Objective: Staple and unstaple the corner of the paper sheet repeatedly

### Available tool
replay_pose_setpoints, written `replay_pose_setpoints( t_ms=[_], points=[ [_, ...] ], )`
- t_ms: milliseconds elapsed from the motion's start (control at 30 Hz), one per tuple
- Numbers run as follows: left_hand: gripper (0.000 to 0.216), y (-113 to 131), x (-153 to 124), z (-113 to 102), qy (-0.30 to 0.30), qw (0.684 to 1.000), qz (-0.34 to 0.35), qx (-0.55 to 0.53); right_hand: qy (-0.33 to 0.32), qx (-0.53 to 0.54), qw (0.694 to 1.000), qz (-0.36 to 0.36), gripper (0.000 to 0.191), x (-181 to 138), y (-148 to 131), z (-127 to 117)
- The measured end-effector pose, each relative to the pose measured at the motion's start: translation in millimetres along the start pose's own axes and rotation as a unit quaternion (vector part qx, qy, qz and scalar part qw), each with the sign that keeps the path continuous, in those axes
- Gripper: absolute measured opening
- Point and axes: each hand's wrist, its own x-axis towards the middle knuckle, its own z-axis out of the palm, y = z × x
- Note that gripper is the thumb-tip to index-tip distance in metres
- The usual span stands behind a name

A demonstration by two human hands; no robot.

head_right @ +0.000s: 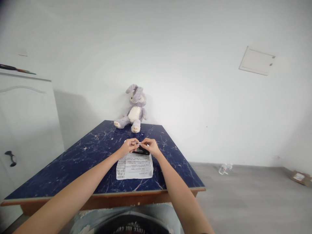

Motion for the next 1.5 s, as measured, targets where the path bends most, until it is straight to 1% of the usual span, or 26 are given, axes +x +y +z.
replay_pose_setpoints(
  t_ms=[133, 300, 567, 700, 967, 1100, 1267, 1500],
  points=[
    [0.045, -0.9, 0.2, -0.1, 0.001, 1.0, 0.001, -0.004, -0.004, 0.006, 1.0, 0.002, 0.029, -0.2, 1.7, 0.0],
    [0.044, -1.3, 0.2, 0.2, -0.001, 1.0, 0.003, -0.003, -0.005, 0.003, 1.0, 0.007, 0.032, -0.4, -2.6, 1.7],
    [0.048, 0.4, 0.3, 0.3, 0.007, 1.0, 0.002, 0.008, -0.004, 0.011, 1.0, 0.009, 0.033, -0.2, -3.6, 2.0],
    [0.05, 0.3, 0.9, 0.5, 0.01, 1.0, -0.003, 0.016, -0.004, 0.023, 1.0, 0.004, 0.03, -0.4, -4.7, 2.5],
    [0.048, -1.6, 0.8, 0.3, 0.01, 1.0, 0.002, 0.009, -0.007, 0.03, 1.0, 0.002, 0.026, -0.9, -4.8, 2.3],
    [0.048, -2.4, 1.5, 0.1, 0.012, 1.0, -0.001, 0.007, -0.012, 0.035, 0.999, 0.006, 0.028, -0.6, -2.4, 2.0],
    [0.047, -3.6, 2.8, 0.0, 0.014, 1.0, 0.0, 0.007, -0.016, 0.05, 0.998, 0.02, 0.031, -0.9, -6.3, 3.2],
    [0.043, -3.2, 1.1, 0.1, 0.017, 1.0, -0.001, 0.005, -0.02, 0.05, 0.999, 0.006, 0.028, -0.5, -6.7, 2.1]
  ],
)
